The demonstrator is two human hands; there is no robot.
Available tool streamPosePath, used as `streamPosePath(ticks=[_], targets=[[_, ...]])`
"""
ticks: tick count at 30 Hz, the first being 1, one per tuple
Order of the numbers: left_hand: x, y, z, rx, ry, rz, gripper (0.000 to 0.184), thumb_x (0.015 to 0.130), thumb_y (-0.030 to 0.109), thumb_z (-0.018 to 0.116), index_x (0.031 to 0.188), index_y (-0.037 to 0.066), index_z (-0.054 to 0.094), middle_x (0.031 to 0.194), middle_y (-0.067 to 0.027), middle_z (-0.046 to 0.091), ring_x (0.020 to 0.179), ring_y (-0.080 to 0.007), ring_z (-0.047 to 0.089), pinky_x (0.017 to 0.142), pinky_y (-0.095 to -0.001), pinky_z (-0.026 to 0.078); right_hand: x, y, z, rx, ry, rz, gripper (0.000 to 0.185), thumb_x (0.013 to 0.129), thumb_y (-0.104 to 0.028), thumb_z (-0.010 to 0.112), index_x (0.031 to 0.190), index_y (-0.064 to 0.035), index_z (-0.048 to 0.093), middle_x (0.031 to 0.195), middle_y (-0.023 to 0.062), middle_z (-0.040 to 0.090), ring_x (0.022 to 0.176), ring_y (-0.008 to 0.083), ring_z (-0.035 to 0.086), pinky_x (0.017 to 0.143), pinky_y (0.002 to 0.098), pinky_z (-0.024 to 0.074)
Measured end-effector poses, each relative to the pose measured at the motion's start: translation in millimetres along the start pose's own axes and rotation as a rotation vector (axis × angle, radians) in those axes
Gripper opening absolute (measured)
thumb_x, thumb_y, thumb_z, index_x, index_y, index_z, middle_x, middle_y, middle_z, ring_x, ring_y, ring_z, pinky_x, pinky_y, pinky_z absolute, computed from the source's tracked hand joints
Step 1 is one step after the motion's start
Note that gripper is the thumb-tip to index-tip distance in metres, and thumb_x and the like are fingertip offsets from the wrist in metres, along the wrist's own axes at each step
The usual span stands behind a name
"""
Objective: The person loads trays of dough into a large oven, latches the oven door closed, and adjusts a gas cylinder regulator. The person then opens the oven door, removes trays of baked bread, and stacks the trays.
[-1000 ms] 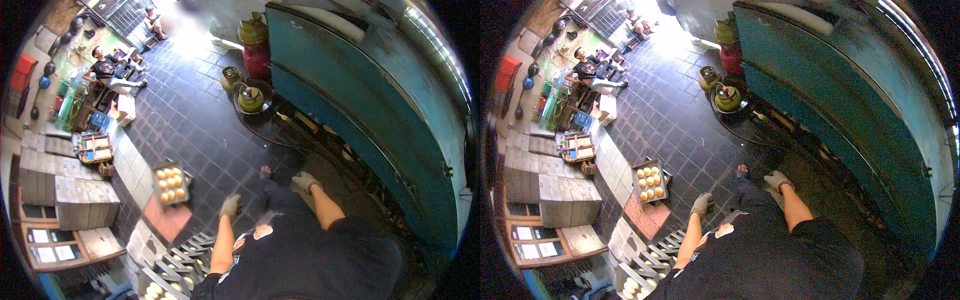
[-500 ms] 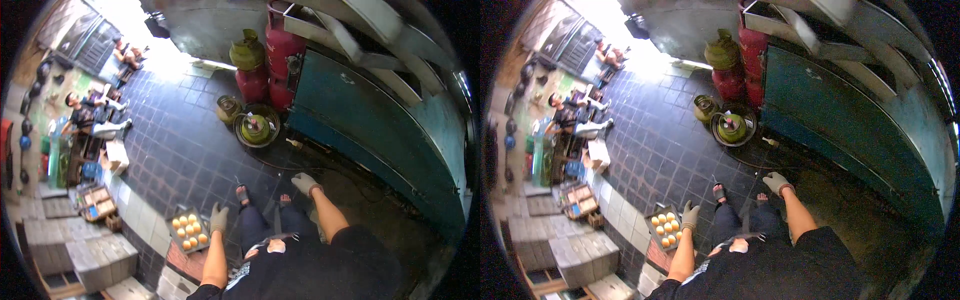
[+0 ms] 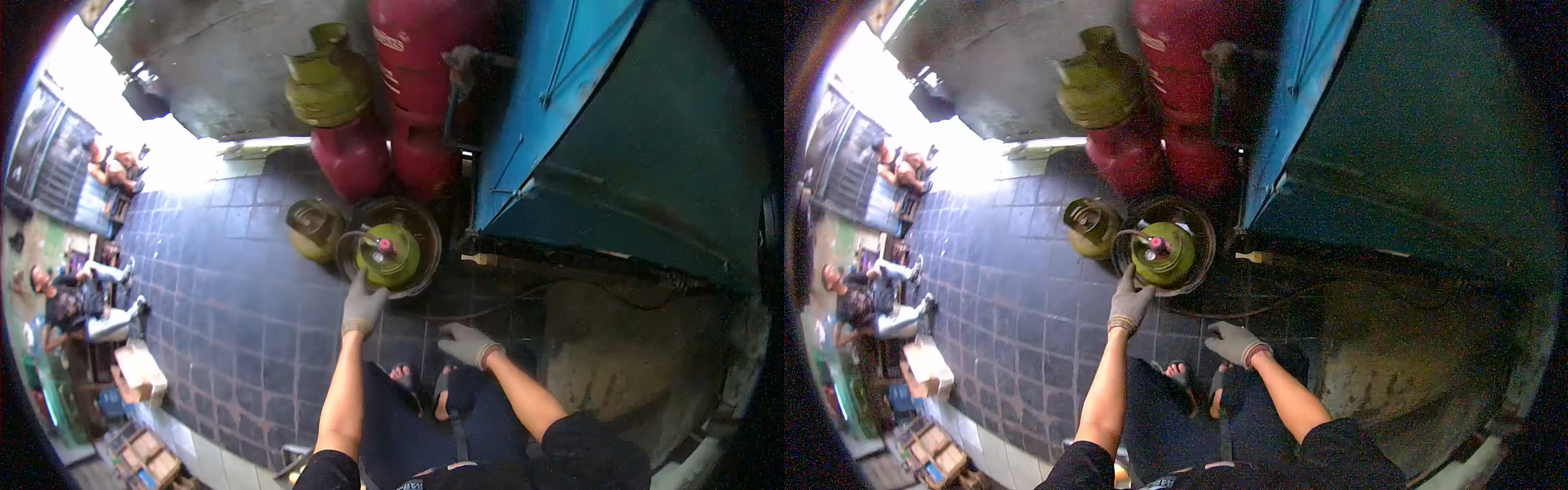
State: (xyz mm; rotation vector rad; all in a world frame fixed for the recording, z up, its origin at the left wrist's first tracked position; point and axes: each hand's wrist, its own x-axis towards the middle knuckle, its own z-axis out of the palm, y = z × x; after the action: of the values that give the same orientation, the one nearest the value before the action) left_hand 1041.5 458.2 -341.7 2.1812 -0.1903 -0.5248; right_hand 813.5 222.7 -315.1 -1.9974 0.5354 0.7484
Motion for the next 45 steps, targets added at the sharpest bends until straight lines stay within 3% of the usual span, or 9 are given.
streamPosePath(ticks=[2, 5, 7, 9, 11, 16, 30, 35, 45], targets=[[54, -37, 40, -0.062, 0.006, 0.061, 0.092, 0.098, 0.038, 0.082, 0.175, 0.0, 0.049, 0.168, -0.0275, 0.064, 0.155, -0.0383, 0.064, 0.129, -0.0418, 0.048, 51, 38, 25, -0.024, 0.028, 0.013, 0.068, 0.106, -0.049, 0.069, 0.159, -0.0065, 0.069, 0.152, 0.0261, 0.075, 0.141, 0.0446, 0.072, 0.12, 0.0493, 0.0557], [87, -15, 56, -0.01, -0.048, 0.066, 0.089, 0.101, 0.039, 0.085, 0.175, 0.004, 0.051, 0.166, -0.0217, 0.068, 0.152, -0.0325, 0.067, 0.127, -0.0422, 0.05, 120, 91, 60, -0.076, 0.121, -0.148, 0.063, 0.103, -0.046, 0.069, 0.152, -0.0065, 0.073, 0.146, 0.0283, 0.077, 0.136, 0.047, 0.074, 0.116, 0.0529, 0.0579], [111, -25, 77, 0.01, -0.073, 0.2, 0.079, 0.108, 0.023, 0.073, 0.18, 0.01, 0.046, 0.136, -0.0193, 0.081, 0.122, -0.0259, 0.078, 0.111, -0.0433, 0.059, 154, 98, 61, -0.157, -0.096, -0.112, 0.058, 0.1, -0.042, 0.069, 0.144, -0.0048, 0.077, 0.14, 0.0299, 0.079, 0.131, 0.0478, 0.076, 0.112, 0.0558, 0.0595], [140, -54, 101, 0.003, -0.105, 0.233, 0.074, 0.108, 0.018, 0.075, 0.177, 0.009, 0.051, 0.135, -0.0186, 0.081, 0.12, -0.0243, 0.077, 0.109, -0.0419, 0.06, 177, 98, 65, -0.331, -0.128, -0.098, 0.054, 0.097, -0.037, 0.067, 0.137, -0.0026, 0.079, 0.134, 0.0297, 0.081, 0.128, 0.0473, 0.077, 0.109, 0.057, 0.0606], [176, -95, 121, 0.129, -0.047, 0.428, 0.066, 0.105, 0.018, 0.079, 0.168, 0.006, 0.062, 0.134, -0.0196, 0.081, 0.119, -0.0248, 0.078, 0.109, -0.0418, 0.06, 199, 106, 78, -0.343, -0.023, -0.144, 0.056, 0.1, -0.036, 0.064, 0.144, -0.003, 0.075, 0.135, 0.0264, 0.081, 0.127, 0.0459, 0.077, 0.11, 0.0563, 0.0592], [211, -101, 126, 0.389, -0.082, 0.461, 0.049, 0.102, 0.02, 0.08, 0.147, 0.001, 0.078, 0.132, -0.0221, 0.084, 0.119, -0.0331, 0.08, 0.108, -0.0439, 0.061, 182, 101, 69, -0.275, 0.055, -0.289, 0.056, 0.1, -0.035, 0.066, 0.145, -0.0042, 0.072, 0.13, 0.0252, 0.082, 0.123, 0.0463, 0.078, 0.106, 0.0575, 0.0609], [204, -113, 130, 0.243, -0.093, 0.458, 0.051, 0.101, 0.014, 0.086, 0.148, -0.001, 0.076, 0.138, -0.018, 0.082, 0.119, -0.0274, 0.077, 0.109, -0.0421, 0.06, 195, 121, 95, -0.409, -0.005, -0.224, 0.048, 0.094, -0.036, 0.074, 0.13, -0.004, 0.08, 0.122, 0.0214, 0.085, 0.115, 0.0448, 0.082, 0.098, 0.0573, 0.0651], [203, -106, 132, 0.228, -0.059, 0.43, 0.047, 0.099, 0.016, 0.088, 0.141, -0.002, 0.079, 0.125, -0.0161, 0.085, 0.106, -0.0267, 0.079, 0.1, -0.0421, 0.063, 207, 125, 100, -0.451, -0.055, -0.207, 0.049, 0.094, -0.035, 0.074, 0.131, -0.0043, 0.08, 0.122, 0.0216, 0.085, 0.115, 0.0447, 0.082, 0.098, 0.0574, 0.0651], [211, -119, 138, 0.294, 0.061, 0.481, 0.047, 0.096, 0.023, 0.087, 0.135, -0.002, 0.081, 0.117, -0.0202, 0.086, 0.105, -0.029, 0.081, 0.099, -0.0418, 0.063, 202, 118, 97, -0.493, -0.067, -0.218, 0.047, 0.093, -0.033, 0.075, 0.129, -0.0041, 0.082, 0.116, 0.0213, 0.086, 0.11, 0.0441, 0.083, 0.094, 0.0573, 0.0652]])
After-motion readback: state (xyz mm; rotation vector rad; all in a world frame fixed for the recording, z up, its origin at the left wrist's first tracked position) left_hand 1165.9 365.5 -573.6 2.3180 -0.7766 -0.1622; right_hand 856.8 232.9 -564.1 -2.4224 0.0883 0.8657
